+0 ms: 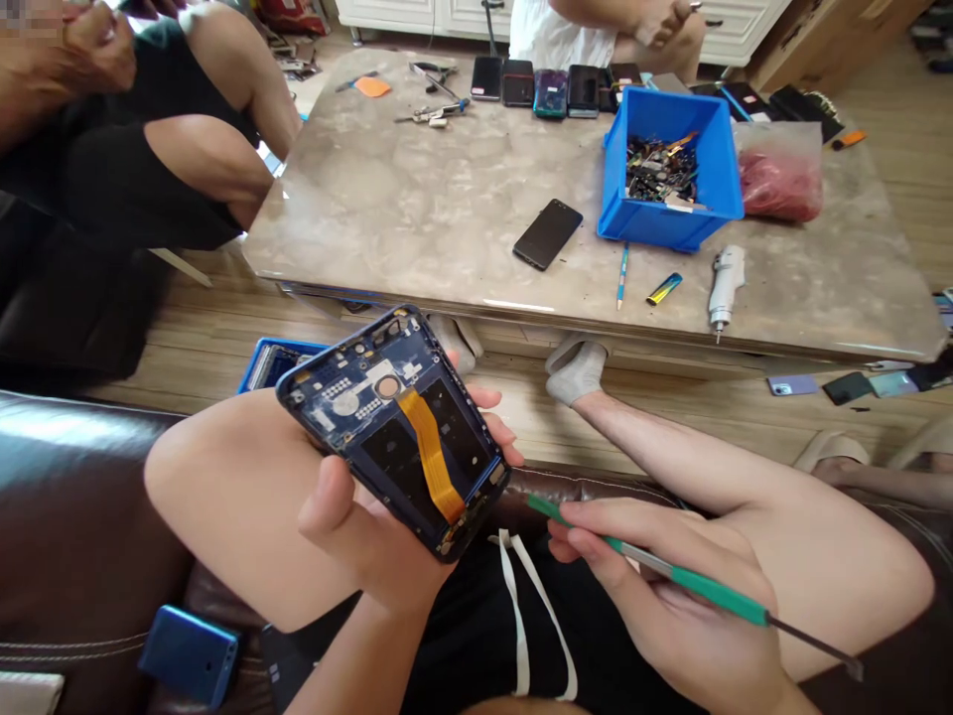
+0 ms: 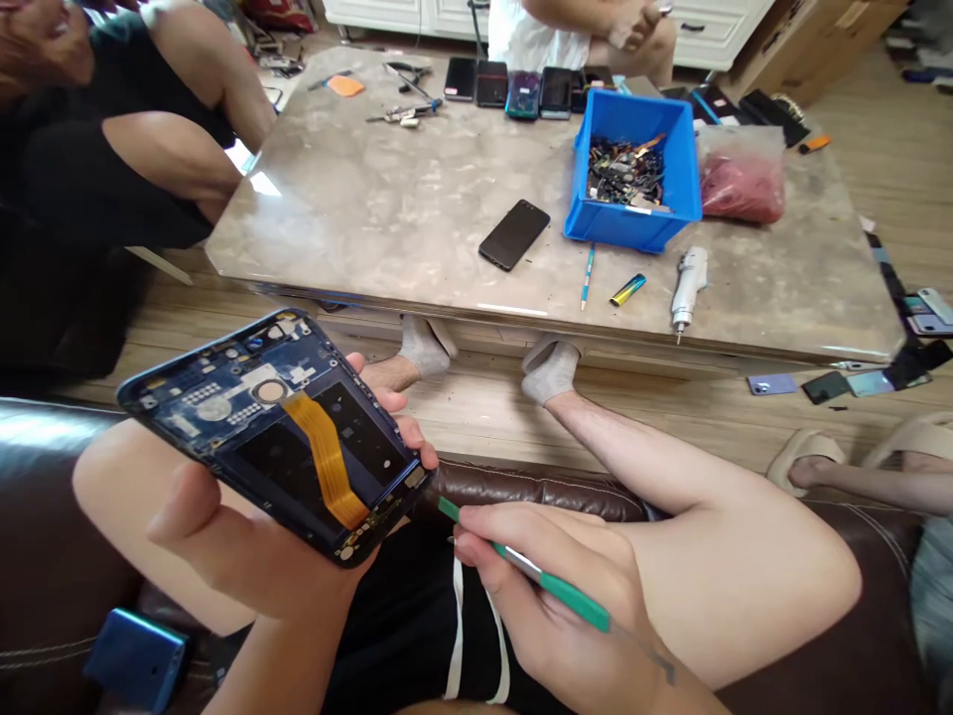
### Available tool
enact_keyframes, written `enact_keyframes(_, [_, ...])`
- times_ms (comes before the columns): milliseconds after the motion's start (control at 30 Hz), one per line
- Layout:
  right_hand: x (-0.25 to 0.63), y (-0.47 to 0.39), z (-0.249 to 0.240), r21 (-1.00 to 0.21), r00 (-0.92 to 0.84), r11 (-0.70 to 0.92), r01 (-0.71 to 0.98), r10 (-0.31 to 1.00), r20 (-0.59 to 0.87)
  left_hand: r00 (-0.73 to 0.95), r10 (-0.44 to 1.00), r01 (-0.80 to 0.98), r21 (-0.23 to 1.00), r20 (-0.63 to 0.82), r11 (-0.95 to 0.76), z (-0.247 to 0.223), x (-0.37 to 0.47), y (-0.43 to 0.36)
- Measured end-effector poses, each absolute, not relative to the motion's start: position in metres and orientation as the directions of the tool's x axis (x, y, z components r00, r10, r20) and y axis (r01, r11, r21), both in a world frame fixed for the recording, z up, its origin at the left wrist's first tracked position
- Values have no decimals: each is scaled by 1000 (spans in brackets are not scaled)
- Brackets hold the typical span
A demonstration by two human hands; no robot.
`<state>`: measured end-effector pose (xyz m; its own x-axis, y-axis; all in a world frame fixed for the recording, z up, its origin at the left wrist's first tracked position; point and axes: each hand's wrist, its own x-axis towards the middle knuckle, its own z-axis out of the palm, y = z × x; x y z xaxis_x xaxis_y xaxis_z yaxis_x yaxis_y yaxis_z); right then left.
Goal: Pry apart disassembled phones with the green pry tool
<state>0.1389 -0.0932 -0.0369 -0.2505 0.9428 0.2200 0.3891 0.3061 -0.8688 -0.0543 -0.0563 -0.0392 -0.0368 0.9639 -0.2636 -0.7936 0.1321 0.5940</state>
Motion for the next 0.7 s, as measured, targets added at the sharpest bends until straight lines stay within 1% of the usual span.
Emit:
enact_keyframes(67, [135,-91,-37,-882,-251,282,378,948,195,-33,968,-779,613,-247,130,-40,-52,-59])
enact_keyframes(133, [128,-90,-40,-932,-187,171,319,976,115,-61,980,-764,641,-191,77,-43,-49,-63])
enact_keyframes(200, [119,-89,-43,-982,-97,10,190,995,-9,-121,982,-738,675,-144,8,-45,-46,-68])
enact_keyframes(267, [110,-88,-46,-993,-30,-115,33,993,-116,-194,972,-698,715,-129,-44,-47,-45,-72])
enact_keyframes(333, [103,-85,-48,-989,-9,-139,-54,990,-139,-253,959,-664,744,-130,-75,-47,-45,-73])
enact_keyframes(400, [99,-84,-51,-986,1,-123,-112,992,-124,-304,945,-651,750,-121,-113,-47,-44,-73])
enact_keyframes(500, [95,-82,-57,-970,6,-140,-196,989,-144,-359,920,-689,710,-158,-146,-48,-43,-69])
enact_keyframes(600, [90,-81,-66,-916,14,-198,-349,976,-216,-396,893,-714,683,-214,-153,-46,-42,-63])
enact_keyframes(700, [83,-79,-75,-840,18,-208,-501,968,-251,-416,870,-738,658,-265,-152,-41,-42,-54])
